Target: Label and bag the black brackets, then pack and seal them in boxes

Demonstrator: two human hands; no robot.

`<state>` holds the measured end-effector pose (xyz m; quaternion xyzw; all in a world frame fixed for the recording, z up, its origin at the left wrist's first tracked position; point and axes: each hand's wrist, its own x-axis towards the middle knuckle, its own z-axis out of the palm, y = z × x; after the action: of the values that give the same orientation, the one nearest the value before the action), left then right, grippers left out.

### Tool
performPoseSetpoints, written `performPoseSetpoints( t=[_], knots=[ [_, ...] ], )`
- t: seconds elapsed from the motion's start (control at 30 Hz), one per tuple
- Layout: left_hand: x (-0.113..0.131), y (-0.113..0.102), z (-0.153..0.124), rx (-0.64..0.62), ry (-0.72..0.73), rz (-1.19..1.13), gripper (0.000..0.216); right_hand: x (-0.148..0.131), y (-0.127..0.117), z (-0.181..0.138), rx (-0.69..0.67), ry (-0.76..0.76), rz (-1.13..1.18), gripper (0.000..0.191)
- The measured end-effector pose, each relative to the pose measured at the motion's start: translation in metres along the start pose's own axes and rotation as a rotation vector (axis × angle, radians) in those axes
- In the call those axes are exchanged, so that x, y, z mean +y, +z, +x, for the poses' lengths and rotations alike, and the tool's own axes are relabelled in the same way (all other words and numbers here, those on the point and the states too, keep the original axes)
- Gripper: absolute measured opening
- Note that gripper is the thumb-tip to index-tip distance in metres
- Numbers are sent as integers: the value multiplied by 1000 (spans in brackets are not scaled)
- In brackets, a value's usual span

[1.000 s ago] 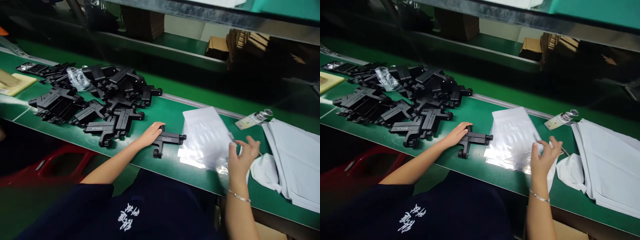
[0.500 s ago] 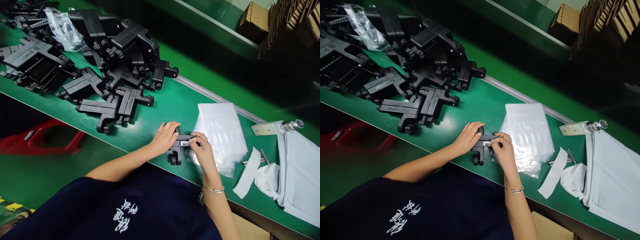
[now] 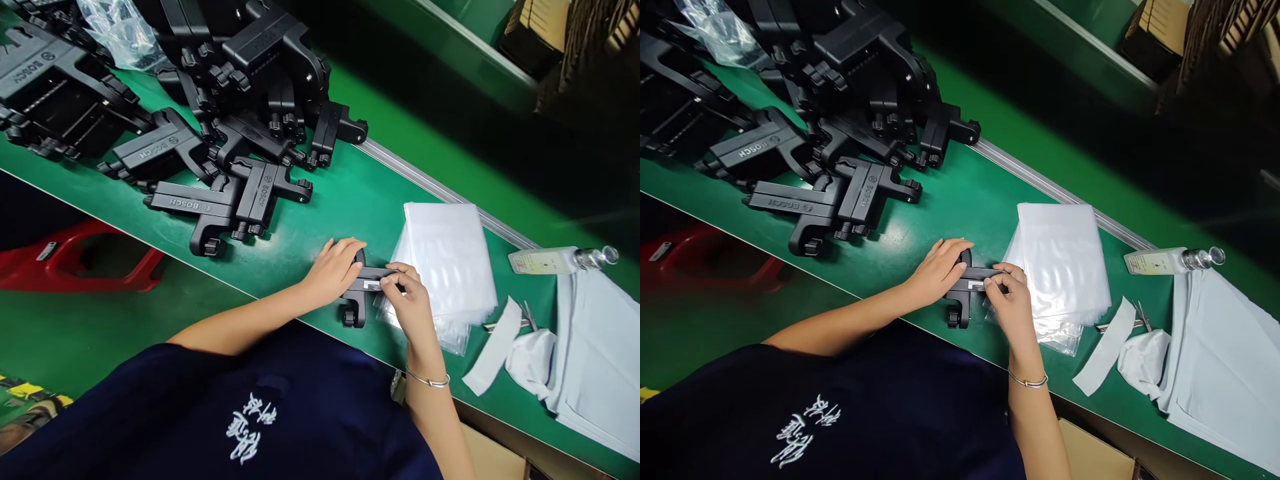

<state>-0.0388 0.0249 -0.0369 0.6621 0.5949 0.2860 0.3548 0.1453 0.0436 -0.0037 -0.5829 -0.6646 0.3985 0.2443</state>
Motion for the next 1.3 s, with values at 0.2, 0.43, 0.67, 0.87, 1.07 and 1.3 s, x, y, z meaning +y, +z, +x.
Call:
performPoseSetpoints(
  t=[0.2,0.43,0.67,0.87,1.07,1.3],
  knots=[
    [1,0,0,-5,-4,8,41,0,0,0,1,1,1,21],
    [-1,-1,-3,57,31,-17,43,-1,1,-2,3,-39,-70,20],
    [-6,-21,-19,-190,281,-152,25,1,-2,-2,-2,-78,-107,21],
    [-12,-33,-12,-286,379,-46,28,22,-37,-1,-212,-161,-103,45],
    [10,-28,13,-296,687,423,33,29,-41,3,-260,-250,-251,49],
    [-6,-41,-4,-159,723,531,28,25,-39,1,-257,-235,-263,46]
  ],
)
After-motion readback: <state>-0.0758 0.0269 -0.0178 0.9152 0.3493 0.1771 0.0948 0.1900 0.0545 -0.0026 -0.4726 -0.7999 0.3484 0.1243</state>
